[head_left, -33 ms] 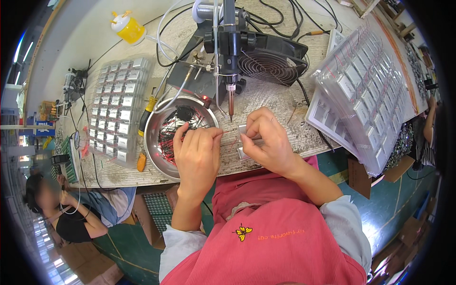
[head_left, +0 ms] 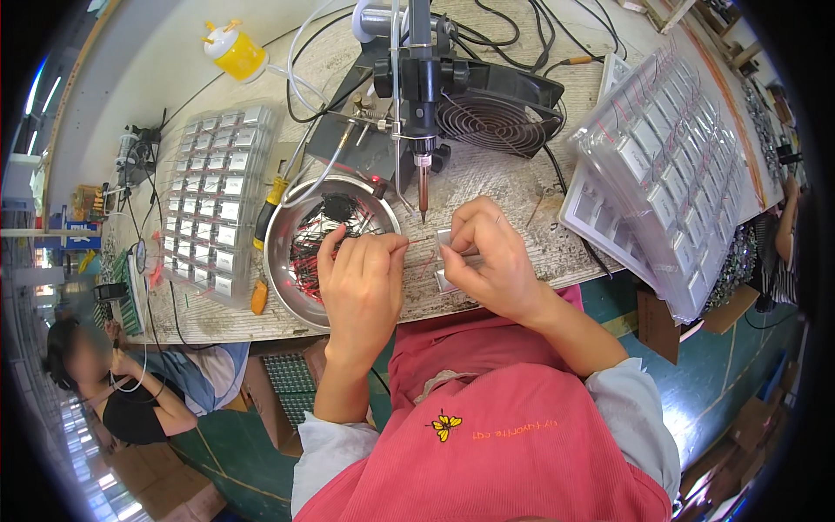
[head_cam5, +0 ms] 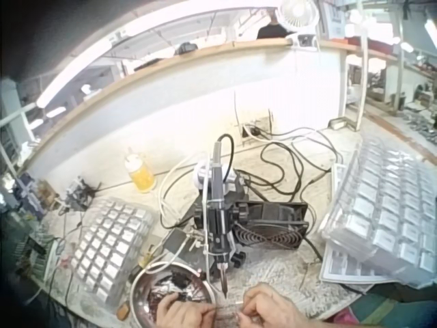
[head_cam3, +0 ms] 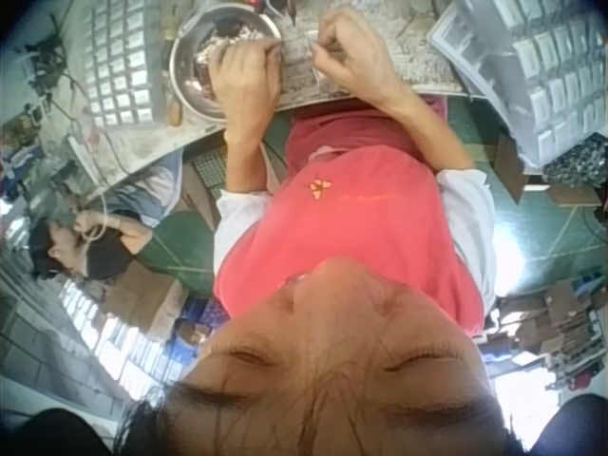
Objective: The person attaches wires from a dish onto the terminals of small battery cells by hand and arranges plastic trays of battery packs on the workbench.
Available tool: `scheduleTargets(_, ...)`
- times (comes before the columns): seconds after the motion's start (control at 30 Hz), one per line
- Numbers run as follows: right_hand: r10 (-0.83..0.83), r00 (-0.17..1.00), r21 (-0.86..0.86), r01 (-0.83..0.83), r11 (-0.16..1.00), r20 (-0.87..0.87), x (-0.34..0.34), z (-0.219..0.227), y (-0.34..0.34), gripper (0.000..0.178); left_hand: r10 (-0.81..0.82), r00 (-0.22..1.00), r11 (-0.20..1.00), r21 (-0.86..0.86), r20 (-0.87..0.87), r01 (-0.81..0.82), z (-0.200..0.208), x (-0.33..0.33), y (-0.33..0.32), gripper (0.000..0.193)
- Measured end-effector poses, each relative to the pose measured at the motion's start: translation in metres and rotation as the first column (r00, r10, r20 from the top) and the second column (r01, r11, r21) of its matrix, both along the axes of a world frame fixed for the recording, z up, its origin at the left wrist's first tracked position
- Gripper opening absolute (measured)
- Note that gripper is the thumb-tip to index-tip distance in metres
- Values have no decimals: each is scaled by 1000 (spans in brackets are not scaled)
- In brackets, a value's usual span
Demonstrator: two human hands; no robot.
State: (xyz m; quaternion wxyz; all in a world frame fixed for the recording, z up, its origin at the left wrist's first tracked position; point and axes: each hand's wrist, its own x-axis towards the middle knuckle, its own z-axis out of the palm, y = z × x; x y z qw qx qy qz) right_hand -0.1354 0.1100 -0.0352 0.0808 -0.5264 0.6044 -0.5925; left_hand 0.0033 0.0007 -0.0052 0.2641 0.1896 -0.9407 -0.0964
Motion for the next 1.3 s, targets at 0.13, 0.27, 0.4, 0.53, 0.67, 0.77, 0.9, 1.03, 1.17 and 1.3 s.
scheduleTargets(0.13,-1,1000,4,1,1000,-5,1,0,0,22,-4,1000,1000,2,4,4,0,1,0,9)
scheduleTargets(0.27,4,1000,-10,-4,1000,-16,0,1,0,22,2,1000,1000,0,8,-2,0,2,1,9)
scheduleTargets(0.4,15,1000,10,-15,1000,17,-2,3,5,21,11,1000,1000,7,26,-11,0,2,4,9)
scheduleTargets(0.53,-75,997,24,75,997,3,-12,13,24,20,65,998,998,27,-26,-64,-5,4,-2,5)
scheduleTargets(0.67,-84,996,8,84,996,-44,-19,33,55,22,154,988,988,-17,-25,-154,-9,24,-7,5)
scheduleTargets(0.77,-153,976,-91,140,986,-153,-33,60,91,24,208,978,978,13,30,-209,-13,40,-11,9)
scheduleTargets(0.9,-578,776,-265,520,812,-250,-64,71,154,29,219,974,972,77,55,-223,-22,43,-15,11)
scheduleTargets(1.03,-752,658,-238,725,647,-40,-107,74,199,21,219,974,966,130,63,-225,-27,35,-14,11)
scheduleTargets(1.17,-765,644,-19,765,644,2,-144,46,238,16,224,973,965,131,48,-228,-29,32,-9,11)
scheduleTargets(1.3,-779,621,51,784,619,-89,-147,41,241,17,249,968,953,170,37,-252,-29,37,-9,12)
